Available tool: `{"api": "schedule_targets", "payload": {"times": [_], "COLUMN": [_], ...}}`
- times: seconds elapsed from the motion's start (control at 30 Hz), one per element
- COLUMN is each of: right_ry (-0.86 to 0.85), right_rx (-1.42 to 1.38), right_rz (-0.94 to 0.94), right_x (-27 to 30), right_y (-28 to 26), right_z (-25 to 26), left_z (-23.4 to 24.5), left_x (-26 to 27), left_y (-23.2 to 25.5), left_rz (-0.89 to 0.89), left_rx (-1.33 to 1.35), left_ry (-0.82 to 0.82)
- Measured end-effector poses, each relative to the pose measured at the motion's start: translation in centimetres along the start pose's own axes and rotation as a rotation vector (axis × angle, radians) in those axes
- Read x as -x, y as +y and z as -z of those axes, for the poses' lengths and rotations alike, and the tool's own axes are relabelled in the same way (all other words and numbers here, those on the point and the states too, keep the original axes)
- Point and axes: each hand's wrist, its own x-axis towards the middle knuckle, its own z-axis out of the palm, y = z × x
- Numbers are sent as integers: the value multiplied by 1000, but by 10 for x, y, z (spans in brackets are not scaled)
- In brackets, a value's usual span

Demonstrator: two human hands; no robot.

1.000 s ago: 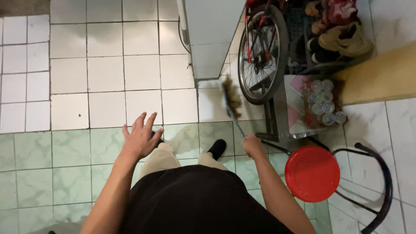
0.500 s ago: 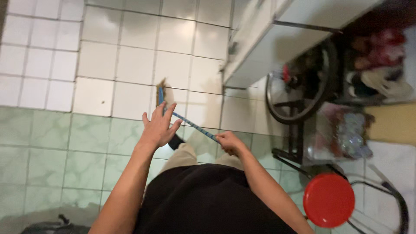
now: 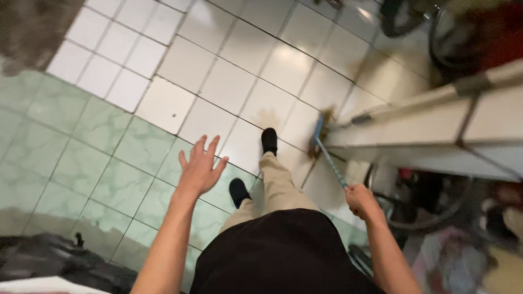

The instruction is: The person sweeps a tiled floor with a broom, moving around a cluttered area containing a motorcycle, a bicycle, and a red stool. The person repeatedly sweeps the same sections of the floor in a back-and-forth motion.

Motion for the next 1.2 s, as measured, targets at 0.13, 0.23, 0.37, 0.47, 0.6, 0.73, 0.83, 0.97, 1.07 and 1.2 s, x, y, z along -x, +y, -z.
{"api": "schedule_targets", "payload": {"times": [0.13,0.23,0.37,0.47,0.6,0.73,0.83,0.97,1.07,1.2], "right_ry": [-126,-262,-268,-330,-347,-290,-97,204,189,179], "right_rx": [-28,-145,-62,141,49,-34,76,365,380,488], "right_rz": [178,381,462,401,514,481,402,421,189,245], "right_x": [-70,-101,-104,-98,-89,-96,-106,-137,-157,-192], "right_y": [-75,-144,-247,-316,-362,-345,-322,-302,-322,-381], "right_z": [-5,-3,7,37,67,94,128,174,186,144], "left_z": [21,47,83,95,111,127,143,162,181,212], "left_x": [-16,-36,-77,-99,-128,-159,-185,-226,-252,-283], "left_y": [-1,11,30,44,54,32,8,-25,-53,-97], "left_rz": [70,92,147,158,171,186,207,204,177,168], "left_rx": [43,42,54,74,91,139,167,187,170,151], "left_ry": [37,77,140,168,146,185,182,160,134,126]}}
